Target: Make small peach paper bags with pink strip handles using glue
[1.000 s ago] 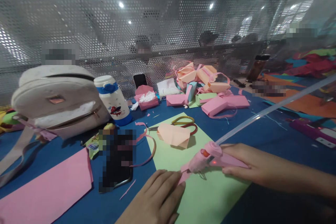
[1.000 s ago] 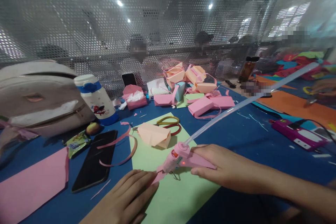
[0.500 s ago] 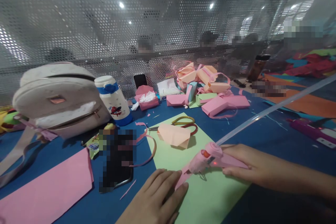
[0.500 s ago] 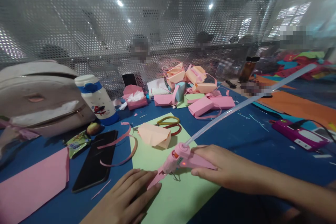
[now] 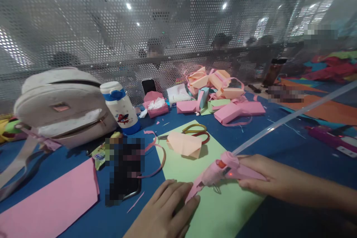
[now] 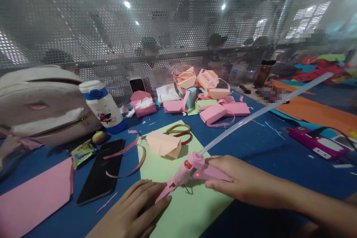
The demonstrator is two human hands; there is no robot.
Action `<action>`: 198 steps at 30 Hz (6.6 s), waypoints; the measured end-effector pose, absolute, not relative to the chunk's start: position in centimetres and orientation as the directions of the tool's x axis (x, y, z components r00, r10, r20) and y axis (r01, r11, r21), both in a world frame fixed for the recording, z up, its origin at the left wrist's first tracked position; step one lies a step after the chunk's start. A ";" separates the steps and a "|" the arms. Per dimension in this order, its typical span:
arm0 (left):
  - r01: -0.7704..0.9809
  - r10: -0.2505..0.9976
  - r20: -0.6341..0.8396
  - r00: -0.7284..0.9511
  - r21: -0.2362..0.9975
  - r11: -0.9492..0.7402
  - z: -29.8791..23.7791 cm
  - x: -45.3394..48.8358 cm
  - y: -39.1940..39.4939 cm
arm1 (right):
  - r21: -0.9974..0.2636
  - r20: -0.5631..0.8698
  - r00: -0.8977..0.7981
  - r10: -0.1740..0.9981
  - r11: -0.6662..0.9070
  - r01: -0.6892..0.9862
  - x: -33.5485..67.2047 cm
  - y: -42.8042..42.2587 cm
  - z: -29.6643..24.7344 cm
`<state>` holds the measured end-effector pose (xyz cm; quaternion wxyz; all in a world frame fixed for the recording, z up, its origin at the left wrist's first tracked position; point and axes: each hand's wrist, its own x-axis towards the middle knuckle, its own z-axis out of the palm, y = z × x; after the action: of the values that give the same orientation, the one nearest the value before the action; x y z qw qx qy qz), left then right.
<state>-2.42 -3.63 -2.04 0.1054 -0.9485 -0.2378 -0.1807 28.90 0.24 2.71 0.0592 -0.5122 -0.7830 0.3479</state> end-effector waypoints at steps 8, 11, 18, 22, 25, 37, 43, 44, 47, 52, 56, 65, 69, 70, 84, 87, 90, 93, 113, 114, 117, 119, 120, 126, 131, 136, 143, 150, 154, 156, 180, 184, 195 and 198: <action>0.520 0.530 0.361 0.767 0.133 -0.844 -1.9 -3.0 -3.7 | -0.625 -0.243 -0.453 0.858 0.219 0.749 29.2 0.4 1.8; 0.559 0.650 0.353 0.673 0.333 -0.760 -1.8 -3.3 -4.0 | -0.639 -0.235 -0.466 0.853 0.226 0.735 29.1 0.2 1.9; 0.705 0.848 0.203 0.489 0.481 -0.522 -0.6 -1.9 -3.7 | -0.684 -0.165 -0.531 0.831 0.291 0.669 28.5 0.3 2.2; 0.784 0.901 0.056 0.431 0.471 -0.404 0.3 -0.5 -2.9 | -0.672 -0.148 -0.543 0.827 0.319 0.669 28.5 0.3 1.9; 0.832 0.925 -0.020 0.379 0.445 -0.332 0.5 0.2 -2.5 | -0.670 -0.143 -0.538 0.831 0.319 0.670 28.7 0.2 1.5; 0.801 0.952 -0.009 0.306 0.543 -0.252 -0.1 0.6 -2.4 | -0.703 -0.141 -0.482 0.865 0.255 0.664 28.8 -0.2 0.7; 0.752 0.947 0.010 0.322 0.605 -0.262 -0.5 0.3 -2.3 | -0.701 -0.142 -0.475 0.868 0.251 0.668 28.7 -0.4 0.9; 0.743 0.947 0.017 0.322 0.615 -0.264 -0.5 0.3 -2.2 | -0.707 -0.135 -0.480 0.867 0.255 0.660 28.6 -0.5 1.0; 0.716 0.946 0.043 0.322 0.643 -0.273 -0.7 0.1 -2.2 | -0.727 -0.101 -0.507 0.856 0.285 0.625 28.3 -0.6 1.4; 0.664 0.953 0.072 0.294 0.702 -0.258 -0.8 0.1 -2.3 | -0.723 -0.093 -0.490 0.867 0.279 0.632 28.4 -0.7 1.4; 0.634 0.955 0.079 0.285 0.732 -0.249 -0.8 0.1 -2.3 | -0.720 -0.116 -0.463 0.879 0.247 0.648 28.8 -0.7 0.8; 0.616 0.958 0.079 0.277 0.750 -0.240 -1.1 0.1 -2.2 | -0.720 -0.114 -0.464 0.878 0.249 0.648 29.0 -0.9 1.1; 0.605 0.959 0.100 0.266 0.757 -0.247 -1.3 0.1 -2.3 | -0.720 -0.092 -0.462 0.882 0.261 0.642 28.9 -1.0 1.4; 0.597 0.958 0.105 0.267 0.762 -0.250 -1.3 0.0 -2.3 | -0.719 -0.087 -0.454 0.887 0.259 0.645 29.0 -1.1 1.5; 0.538 0.948 0.165 0.271 0.791 -0.291 -1.7 -0.5 -1.9 | -0.817 -0.158 -0.478 0.864 0.158 0.555 29.3 -1.4 2.5; 0.551 0.948 0.171 0.269 0.780 -0.297 -1.6 -0.5 -2.0 | -0.925 -0.213 -0.556 0.803 0.016 0.379 29.5 -1.1 2.7; 0.564 0.946 0.187 0.266 0.765 -0.310 -1.5 -0.6 -2.1 | -0.977 -0.211 -0.666 0.716 -0.127 0.173 30.1 -1.0 2.7; 0.561 0.944 0.204 0.259 0.764 -0.319 -1.5 -0.5 -2.1 | -0.980 -0.193 -0.683 0.704 -0.168 0.104 31.3 -0.9 2.7; 0.555 0.934 0.244 0.260 0.754 -0.352 -2.0 -0.7 -1.8 | -0.811 0.023 -0.176 0.984 0.121 0.572 40.3 4.1 1.0; 0.553 0.935 0.246 0.255 0.756 -0.350 -2.0 -0.7 -1.8 | -0.805 0.017 -0.176 0.984 0.118 0.582 40.4 4.3 0.6; 0.549 0.940 0.230 0.253 0.765 -0.336 -2.0 -0.7 -1.8 | -0.773 -0.005 -0.151 0.989 0.092 0.628 40.8 4.7 -0.7; 0.551 0.941 0.210 0.265 0.768 -0.327 -2.0 -0.6 -1.8 | -0.742 -0.003 -0.131 0.991 0.085 0.665 41.0 5.1 -1.5; 0.553 0.941 0.201 0.271 0.768 -0.323 -2.0 -0.6 -1.8 | -0.714 0.013 -0.123 0.992 0.095 0.694 41.2 5.2 -1.7; 0.555 0.943 0.189 0.273 0.770 -0.315 -2.1 -0.7 -1.9 | -0.288 0.231 -0.099 0.968 0.166 0.943 41.7 2.8 -1.6; 0.553 0.945 0.164 0.281 0.778 -0.299 -2.2 -0.7 -1.9 | -0.050 0.328 -0.123 0.936 0.147 0.988 39.1 -3.3 0.8; 0.564 0.942 0.149 0.301 0.769 -0.302 -1.8 -0.6 -2.0 | -0.362 0.129 -0.596 0.792 0.597 0.716 31.3 -4.0 3.6; 0.561 0.941 0.149 0.303 0.770 -0.303 -1.4 -0.5 -2.2 | -0.411 0.241 -0.783 0.573 0.791 0.453 22.1 3.2 0.0; 0.550 0.949 0.144 0.281 0.786 -0.282 -2.2 -1.1 -2.0 | -0.642 0.297 -0.680 0.671 0.667 0.378 22.0 4.3 -2.1; 0.629 0.946 0.128 0.297 0.719 -0.294 -1.8 -1.1 -2.3 | -0.765 0.299 -0.660 0.690 0.587 0.267 22.0 3.7 -1.7; 0.669 0.936 0.128 0.328 0.667 -0.326 -1.5 -1.0 -2.5 | -0.782 0.294 -0.676 0.675 0.577 0.237 21.9 3.4 -1.5; 0.634 0.903 0.146 0.404 0.667 -0.391 -0.8 -0.5 -3.1 | -0.778 0.274 -0.683 0.677 0.573 0.256 21.0 2.0 -1.3; 0.632 0.900 0.136 0.414 0.668 -0.392 -1.0 -0.6 -3.0 | -0.774 0.277 -0.677 0.682 0.576 0.263 20.9 2.1 -1.2; 0.680 0.865 0.181 0.468 0.552 -0.483 -0.7 -0.5 -3.3 | -0.758 0.256 -0.693 0.674 0.585 0.288 21.1 2.1 -1.4; 0.692 0.851 0.197 0.486 0.509 -0.512 -0.7 -0.6 -3.4 | -0.749 0.258 -0.697 0.669 0.594 0.293 21.1 2.1 -1.4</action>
<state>-0.56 -3.40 -0.73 -0.1843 -0.8421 -0.4581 -0.2169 21.05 2.11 -1.41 0.2678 -0.2825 -0.8517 0.3509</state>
